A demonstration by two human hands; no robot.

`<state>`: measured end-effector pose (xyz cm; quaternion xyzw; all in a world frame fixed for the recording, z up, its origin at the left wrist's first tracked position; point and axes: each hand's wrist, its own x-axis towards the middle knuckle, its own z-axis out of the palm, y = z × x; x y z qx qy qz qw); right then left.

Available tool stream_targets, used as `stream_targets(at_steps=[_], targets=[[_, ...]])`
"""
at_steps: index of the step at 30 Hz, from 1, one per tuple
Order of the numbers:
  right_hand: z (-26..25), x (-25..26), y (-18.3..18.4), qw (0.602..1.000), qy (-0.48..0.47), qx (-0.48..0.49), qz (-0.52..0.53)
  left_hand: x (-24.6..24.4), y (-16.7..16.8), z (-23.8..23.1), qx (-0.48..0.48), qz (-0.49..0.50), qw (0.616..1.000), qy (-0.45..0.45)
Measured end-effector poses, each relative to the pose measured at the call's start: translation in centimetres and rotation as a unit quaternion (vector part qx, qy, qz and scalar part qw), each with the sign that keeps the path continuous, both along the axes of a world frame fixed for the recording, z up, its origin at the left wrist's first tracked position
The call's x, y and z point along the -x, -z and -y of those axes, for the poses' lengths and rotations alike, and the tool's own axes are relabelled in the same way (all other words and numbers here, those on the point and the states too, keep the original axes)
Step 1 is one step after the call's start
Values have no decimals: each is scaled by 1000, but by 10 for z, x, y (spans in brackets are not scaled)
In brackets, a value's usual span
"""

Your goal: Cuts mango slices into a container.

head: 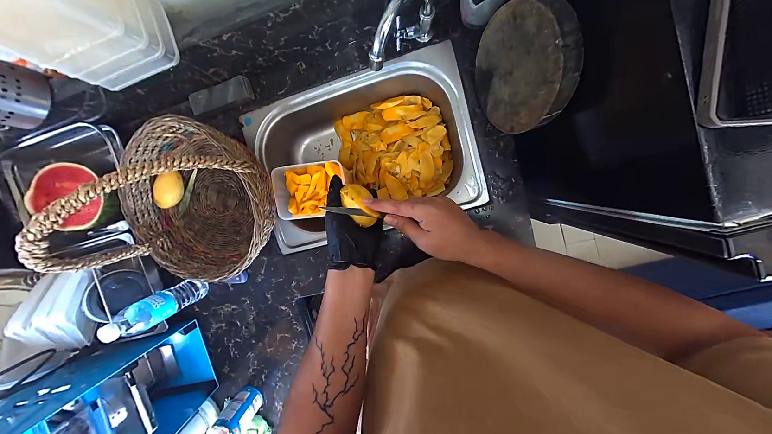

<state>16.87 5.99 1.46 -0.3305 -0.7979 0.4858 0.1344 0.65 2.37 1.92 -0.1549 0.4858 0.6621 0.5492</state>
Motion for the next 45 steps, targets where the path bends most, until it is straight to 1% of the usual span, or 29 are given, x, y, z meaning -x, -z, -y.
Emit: stream_targets(at_steps=[2,4,7,10,12,14,15,16,17,19,21,22,23,25,27,29,30,31,33,36,37,39,40,42,43,45], targets=[[-6,1,-4,998,-15,60,-12,6,1,1,-3,3,1000,13],[-13,1,-6,995,-24,100,-18,10,-2,5,5,-3,999,34],[-30,1,-5,992,-20,120,-16,13,-12,10,65,-34,995,74],[-46,5,2,991,-14,134,-20,16,-17,12,87,-41,990,103],[-63,6,6,989,27,146,-28,19,-19,13,91,-37,987,129],[-91,-2,14,986,82,146,-24,20,-25,19,74,-31,986,144],[-102,-8,19,984,91,151,-7,20,-29,21,71,-34,987,143],[-107,-12,19,983,79,165,22,21,-31,22,74,-41,987,139],[-103,-13,16,979,68,190,41,21,-31,22,85,-54,986,135],[-83,-5,5,964,31,261,34,24,-24,17,90,-67,987,115],[-58,2,-9,940,-10,341,-19,25,-18,7,100,-69,989,89],[-47,5,-13,928,-33,369,-45,24,-17,5,98,-72,989,80],[-39,7,-15,924,-47,376,-60,24,-16,5,82,-74,991,78],[-29,10,-13,945,-54,320,-48,22,-15,6,40,-78,993,78],[-24,9,-11,975,-45,215,-24,20,-15,9,21,-86,992,91],[-19,8,-7,994,-34,100,-29,18,-19,14,26,-108,985,134],[-17,8,-5,996,-22,71,-45,17,-20,17,32,-117,981,152],[-15,8,-4,995,-10,72,-64,17,-21,18,38,-120,979,162],[-14,7,-4,987,2,133,-95,17,-22,18,54,-119,975,177],[-24,4,-6,975,21,201,-96,18,-24,19,73,-87,976,187],[-30,4,-4,970,37,220,-93,19,-25,19,68,-67,979,182],[-45,4,8,958,80,258,-95,18,-28,23,27,-34,979,200],[-56,1,18,954,92,273,-80,17,-30,27,-3,-21,978,209],[-70,-4,31,954,85,285,-17,15,-33,30,-23,8,978,205],[-73,-5,32,956,73,284,18,14,-31,28,-16,11,980,198],[-64,-1,20,959,62,274,45,17,-24,20,-5,-1,983,182]])
